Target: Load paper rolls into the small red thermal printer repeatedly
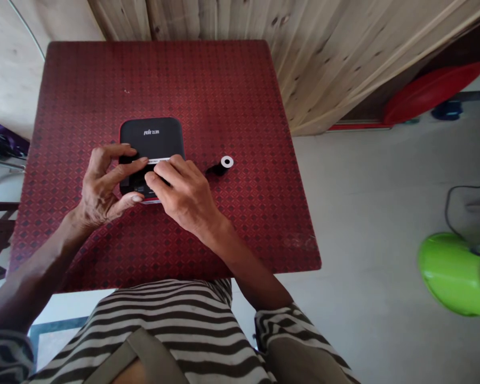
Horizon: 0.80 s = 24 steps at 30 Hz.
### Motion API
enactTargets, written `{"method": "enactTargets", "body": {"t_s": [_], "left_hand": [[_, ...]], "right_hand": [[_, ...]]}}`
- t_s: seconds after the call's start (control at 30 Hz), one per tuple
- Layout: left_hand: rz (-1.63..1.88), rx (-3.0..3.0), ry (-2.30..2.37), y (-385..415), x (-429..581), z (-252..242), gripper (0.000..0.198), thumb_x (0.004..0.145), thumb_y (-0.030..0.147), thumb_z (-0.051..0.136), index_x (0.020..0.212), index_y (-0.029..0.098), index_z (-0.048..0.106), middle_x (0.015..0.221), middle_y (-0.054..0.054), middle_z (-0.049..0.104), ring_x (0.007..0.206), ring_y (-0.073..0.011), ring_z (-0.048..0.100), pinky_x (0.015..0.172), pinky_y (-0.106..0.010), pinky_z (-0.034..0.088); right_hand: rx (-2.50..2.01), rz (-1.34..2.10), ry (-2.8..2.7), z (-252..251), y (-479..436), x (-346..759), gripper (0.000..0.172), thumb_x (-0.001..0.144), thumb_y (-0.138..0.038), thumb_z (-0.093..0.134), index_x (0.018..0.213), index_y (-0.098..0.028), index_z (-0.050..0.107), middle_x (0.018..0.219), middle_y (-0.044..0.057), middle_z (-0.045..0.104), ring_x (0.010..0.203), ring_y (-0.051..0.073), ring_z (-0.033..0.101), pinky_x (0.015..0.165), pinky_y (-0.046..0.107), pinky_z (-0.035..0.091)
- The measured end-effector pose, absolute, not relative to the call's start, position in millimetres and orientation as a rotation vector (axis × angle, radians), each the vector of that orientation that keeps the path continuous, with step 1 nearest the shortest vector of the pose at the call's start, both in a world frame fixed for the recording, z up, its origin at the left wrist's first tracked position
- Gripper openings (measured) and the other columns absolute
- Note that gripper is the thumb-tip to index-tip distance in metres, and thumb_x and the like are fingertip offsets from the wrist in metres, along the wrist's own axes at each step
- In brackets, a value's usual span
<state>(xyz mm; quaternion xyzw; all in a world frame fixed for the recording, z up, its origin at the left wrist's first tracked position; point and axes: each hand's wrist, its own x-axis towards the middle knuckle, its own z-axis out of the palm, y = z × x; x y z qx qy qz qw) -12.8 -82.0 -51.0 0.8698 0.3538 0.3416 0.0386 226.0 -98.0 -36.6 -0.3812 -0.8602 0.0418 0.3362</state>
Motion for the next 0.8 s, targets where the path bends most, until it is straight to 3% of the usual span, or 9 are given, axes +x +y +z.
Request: {"method": "enactTargets", "body": {"t_s": [0.3,0.43,0.53,0.7,0.8], "left_hand": [[1.077,2.677,1.074,-83,-14,-61,0.079,0.094,0.084,0.061,0.152,0.031,0.060,0.142,-0.015,0.062,0.132,-0.0362,0.062,0.109,-0.058,0.056],[1.010,2.641,1.077,-90,-13,-61,0.081,0.098,0.081,0.056,0.158,0.027,0.054,0.150,-0.018,0.056,0.145,-0.0392,0.054,0.119,-0.060,0.050],[1.060,2.577,1.167,-104,-13,-59,0.077,0.101,0.076,0.058,0.160,0.028,0.051,0.155,-0.017,0.053,0.146,-0.0370,0.054,0.121,-0.058,0.050],[1.277,2.500,1.323,-125,-17,-68,0.063,0.093,0.051,0.083,0.148,0.028,0.062,0.140,-0.013,0.066,0.129,-0.0306,0.067,0.112,-0.048,0.059],[1.315,2.556,1.331,-127,-19,-77,0.061,0.091,0.044,0.086,0.146,0.030,0.063,0.139,-0.010,0.070,0.125,-0.0287,0.071,0.108,-0.045,0.062]], "right_hand": [[-0.961,0.021,-2.239,-37,-99,229,0.022,0.110,-0.017,0.055,0.105,-0.019,0.077,0.100,0.008,0.077,0.093,0.023,0.066,0.086,0.039,0.058],[-0.915,0.014,-2.144,-38,-101,232,0.020,0.109,-0.017,0.057,0.122,-0.019,0.073,0.111,0.010,0.078,0.100,0.024,0.070,0.093,0.042,0.062],[-0.947,0.017,-1.965,-45,-107,237,0.029,0.108,-0.019,0.061,0.136,-0.023,0.066,0.123,0.010,0.076,0.108,0.023,0.073,0.098,0.043,0.063],[-1.158,0.257,-1.648,-76,-123,243,0.015,0.111,-0.030,0.059,0.124,-0.026,0.064,0.102,0.003,0.072,0.082,0.015,0.071,0.071,0.029,0.062],[-1.191,0.331,-1.613,-95,-126,241,0.028,0.116,-0.045,0.042,0.125,-0.026,0.061,0.100,0.004,0.070,0.080,0.015,0.071,0.071,0.030,0.062]]}}
